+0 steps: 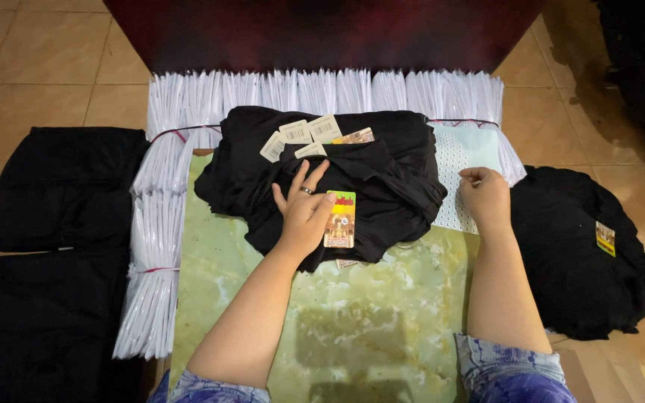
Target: The person attaches small yellow tags to a stack of black garments on a table. They repeatedly pick up tags, place them on the clothing, and smooth the fabric. The hands remain in view throughout the process.
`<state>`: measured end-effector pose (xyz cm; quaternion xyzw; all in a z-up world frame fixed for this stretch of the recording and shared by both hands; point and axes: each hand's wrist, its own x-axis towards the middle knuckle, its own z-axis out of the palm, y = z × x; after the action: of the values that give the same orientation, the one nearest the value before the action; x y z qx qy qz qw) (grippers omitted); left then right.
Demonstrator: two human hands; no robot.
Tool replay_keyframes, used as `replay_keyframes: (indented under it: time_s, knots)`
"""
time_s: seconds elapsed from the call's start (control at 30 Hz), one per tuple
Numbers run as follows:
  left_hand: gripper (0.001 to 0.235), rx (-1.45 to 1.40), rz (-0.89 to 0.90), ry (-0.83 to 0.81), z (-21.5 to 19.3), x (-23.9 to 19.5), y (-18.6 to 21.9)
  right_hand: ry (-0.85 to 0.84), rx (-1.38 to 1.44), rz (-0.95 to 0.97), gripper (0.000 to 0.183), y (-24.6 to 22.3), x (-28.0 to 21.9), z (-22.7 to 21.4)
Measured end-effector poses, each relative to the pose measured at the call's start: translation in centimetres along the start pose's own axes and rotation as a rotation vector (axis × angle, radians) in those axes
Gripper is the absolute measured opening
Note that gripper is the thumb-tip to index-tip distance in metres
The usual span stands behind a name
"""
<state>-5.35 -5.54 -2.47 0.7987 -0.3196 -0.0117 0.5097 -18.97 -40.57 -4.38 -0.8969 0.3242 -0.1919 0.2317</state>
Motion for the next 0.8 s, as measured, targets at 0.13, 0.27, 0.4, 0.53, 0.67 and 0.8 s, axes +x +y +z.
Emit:
replay_keyframes:
  time_s: [0.13, 0.27, 0.4, 0.53, 0.67, 0.8]
  knots:
    - [0.034, 0.010, 0.017, 0.013, 0.4, -0.2, -0.4, -0.010, 0.029, 0.005, 0.020, 0.0, -0.1, -0.1]
    - [0.032, -0.009, 0.020, 0.009, 0.2, -0.2, -0.3, -0.004, 0.035, -0.012, 0.021, -0.1, 0.2, -0.1]
    - [0.031, -0.004, 0.038, 0.000, 0.3, -0.3, -0.7, 0.007, 0.014, -0.028, 0.022, -1.3, 0.0, -0.7]
    - [0.030, -0.001, 0.049, -0.011, 0.4, -0.3, -0.9, 0.003, 0.008, -0.034, 0.020, -0.4, -0.1, -0.2]
    - [0.028, 0.050, 0.061, -0.005, 0.3, -0.3, -0.6, 0.003, 0.031, -0.029, 0.019, -0.1, -0.1, 0.0]
    - [0.028, 0.054, 0.067, -0.011, 0.3, -0.2, -0.6, 0.011, 0.065, -0.039, 0.018, 0.4, 0.4, 0.4]
